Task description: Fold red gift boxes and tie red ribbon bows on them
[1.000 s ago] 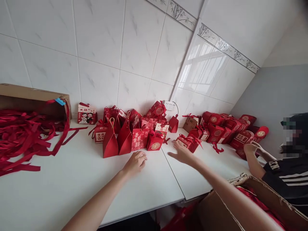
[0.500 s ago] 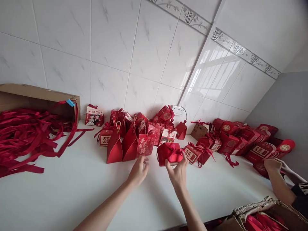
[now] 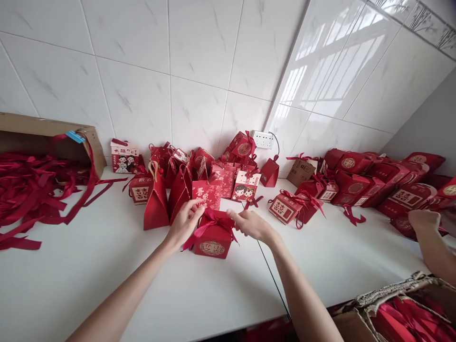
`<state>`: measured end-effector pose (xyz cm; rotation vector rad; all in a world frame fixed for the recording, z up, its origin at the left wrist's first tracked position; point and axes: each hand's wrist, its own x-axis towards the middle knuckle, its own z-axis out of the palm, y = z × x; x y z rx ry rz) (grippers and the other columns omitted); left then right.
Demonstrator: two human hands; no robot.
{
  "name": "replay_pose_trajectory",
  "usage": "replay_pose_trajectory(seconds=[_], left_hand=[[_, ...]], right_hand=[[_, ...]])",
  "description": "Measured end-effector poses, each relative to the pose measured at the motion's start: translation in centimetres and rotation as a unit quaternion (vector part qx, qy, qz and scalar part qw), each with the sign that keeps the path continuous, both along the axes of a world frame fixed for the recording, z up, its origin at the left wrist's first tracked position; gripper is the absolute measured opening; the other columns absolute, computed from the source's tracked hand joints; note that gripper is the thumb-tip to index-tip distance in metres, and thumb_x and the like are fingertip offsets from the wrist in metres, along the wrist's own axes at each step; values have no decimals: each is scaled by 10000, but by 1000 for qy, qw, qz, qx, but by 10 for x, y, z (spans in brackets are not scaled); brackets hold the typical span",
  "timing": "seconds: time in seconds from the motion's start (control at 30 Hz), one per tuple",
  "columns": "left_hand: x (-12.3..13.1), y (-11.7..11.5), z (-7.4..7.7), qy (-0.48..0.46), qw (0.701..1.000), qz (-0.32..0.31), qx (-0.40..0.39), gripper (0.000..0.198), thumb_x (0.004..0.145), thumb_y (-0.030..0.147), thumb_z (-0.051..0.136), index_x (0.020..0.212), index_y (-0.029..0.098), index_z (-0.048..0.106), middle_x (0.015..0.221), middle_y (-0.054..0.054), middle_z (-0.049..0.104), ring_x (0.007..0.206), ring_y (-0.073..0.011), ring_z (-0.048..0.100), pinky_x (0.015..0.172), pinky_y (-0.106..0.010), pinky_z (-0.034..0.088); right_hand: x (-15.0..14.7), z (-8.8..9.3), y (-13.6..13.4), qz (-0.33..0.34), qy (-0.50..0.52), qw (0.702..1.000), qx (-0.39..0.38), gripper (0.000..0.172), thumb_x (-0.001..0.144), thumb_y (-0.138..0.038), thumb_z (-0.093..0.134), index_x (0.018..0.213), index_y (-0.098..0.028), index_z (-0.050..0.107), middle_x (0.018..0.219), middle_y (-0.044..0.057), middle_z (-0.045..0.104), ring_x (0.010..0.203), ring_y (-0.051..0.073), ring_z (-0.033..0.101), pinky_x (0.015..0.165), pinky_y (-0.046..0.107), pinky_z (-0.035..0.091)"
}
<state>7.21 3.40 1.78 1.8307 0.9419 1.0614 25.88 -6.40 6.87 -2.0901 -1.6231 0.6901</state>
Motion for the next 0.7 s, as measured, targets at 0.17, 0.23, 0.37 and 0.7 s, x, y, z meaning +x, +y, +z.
replay_pose_trajectory(seconds=[0.17,0.23,0.37,0.7], left_hand=[[5,-8,4,-18,997,-40,-56,340,763,524,529,797,189,578,743,-5,608,722,-174,583,683,-280,471],[4,-13,2,-24,998,-25,-59,309,777,494,532,705,193,529,634,28,532,637,-143,536,614,-245,445],[1,-24,1,-19,997,12,-71,276,787,443,527,672,197,480,593,47,453,560,-114,457,533,-220,396],[0,-31,0,6,983,-10,-185,337,815,451,529,626,189,432,583,54,433,554,-93,413,508,-190,341]], right_hand=[[-2,-37,12,97,212,971,53,573,808,-713,382,602,-180,431,556,-28,444,510,86,373,510,223,323],[-3,-48,9,83,251,962,71,558,818,-692,390,606,-178,426,548,-41,396,497,75,318,475,216,276],[1,-53,5,69,322,942,66,541,807,-669,439,594,-172,420,531,-50,347,476,62,265,437,215,210],[6,-51,6,32,401,912,83,516,786,-630,507,562,-172,426,502,-55,315,454,54,209,432,238,153]])
